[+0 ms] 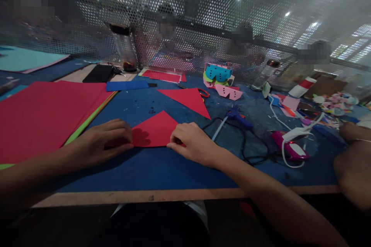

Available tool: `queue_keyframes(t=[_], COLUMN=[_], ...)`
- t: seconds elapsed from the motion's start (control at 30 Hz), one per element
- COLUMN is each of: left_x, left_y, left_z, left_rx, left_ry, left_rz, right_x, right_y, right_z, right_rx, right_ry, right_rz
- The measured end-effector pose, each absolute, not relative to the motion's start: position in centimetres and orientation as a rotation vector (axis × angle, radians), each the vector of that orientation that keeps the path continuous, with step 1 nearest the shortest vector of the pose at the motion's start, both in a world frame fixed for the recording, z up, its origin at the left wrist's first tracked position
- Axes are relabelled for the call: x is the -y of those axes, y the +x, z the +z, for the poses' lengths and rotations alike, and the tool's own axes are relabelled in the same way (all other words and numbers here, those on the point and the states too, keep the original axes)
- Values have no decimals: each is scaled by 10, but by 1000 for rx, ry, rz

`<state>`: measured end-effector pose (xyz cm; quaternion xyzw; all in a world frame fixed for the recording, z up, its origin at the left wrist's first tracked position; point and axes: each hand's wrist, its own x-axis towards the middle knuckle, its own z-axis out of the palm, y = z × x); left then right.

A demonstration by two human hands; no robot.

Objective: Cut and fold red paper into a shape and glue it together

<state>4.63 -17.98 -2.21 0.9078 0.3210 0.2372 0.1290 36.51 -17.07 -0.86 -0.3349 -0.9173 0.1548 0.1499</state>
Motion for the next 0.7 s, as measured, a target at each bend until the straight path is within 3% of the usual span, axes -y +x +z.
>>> queue_keyframes(t=[0.7], left_x=[178], left_y=[49], left_z=[-25], left_rx=[-963], left_ry=[2626], left_rz=[658], right_x=[174], right_y=[361], right_z=[-6], right_rx=[2619], right_ry=[-985], right_rz=[500])
